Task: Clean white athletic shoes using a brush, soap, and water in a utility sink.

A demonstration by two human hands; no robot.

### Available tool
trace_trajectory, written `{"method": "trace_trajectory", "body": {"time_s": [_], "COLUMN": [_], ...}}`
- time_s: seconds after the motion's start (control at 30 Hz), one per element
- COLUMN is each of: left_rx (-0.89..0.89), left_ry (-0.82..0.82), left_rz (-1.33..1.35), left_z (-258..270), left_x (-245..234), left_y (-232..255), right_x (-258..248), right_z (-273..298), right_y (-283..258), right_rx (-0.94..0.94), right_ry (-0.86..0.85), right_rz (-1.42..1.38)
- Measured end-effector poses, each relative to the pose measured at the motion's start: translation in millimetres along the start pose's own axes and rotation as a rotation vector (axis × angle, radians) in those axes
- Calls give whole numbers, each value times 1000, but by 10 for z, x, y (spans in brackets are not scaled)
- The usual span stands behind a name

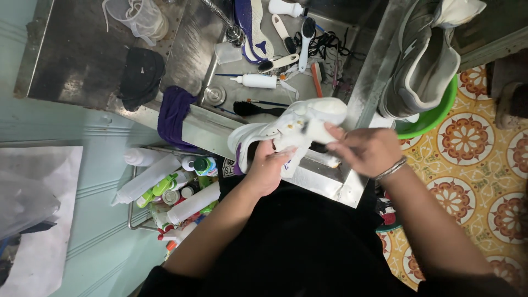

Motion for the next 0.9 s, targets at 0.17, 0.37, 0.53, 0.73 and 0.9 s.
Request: {"method": "trace_trajectory", "body": {"time_s": [0.17,0.37,0.53,0.73,0.9], "left_rx": [-25,-9,-34,6,-34], "left_ry": [5,-22,69,45,129], "left_rz": [37,89,107,173,306], "left_z": [28,24,53,73,253], "left_x": [-10,-44,72,-71,203], "left_y": [12,-3,152,75,417], "right_x": [-53,-29,-60,-59,66], "right_z": [-49,-36,-83,-110,160], "right_y": [-51,-137,-42,-193,323], "right_rx": [12,29,46,-36,298], "right_ry": [-30,-21,33,11,114], "right_rz": [-50,-34,-76,-81,-78]}}
Point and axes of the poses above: each hand's wrist, its own z-axis away from the middle knuckle, its own x-axis out of the palm, y = z × x, the point moved 1 cm from there along -z, towards the middle knuckle, and after that the axes turned 12 degrees about z, right-handed, at the moved point
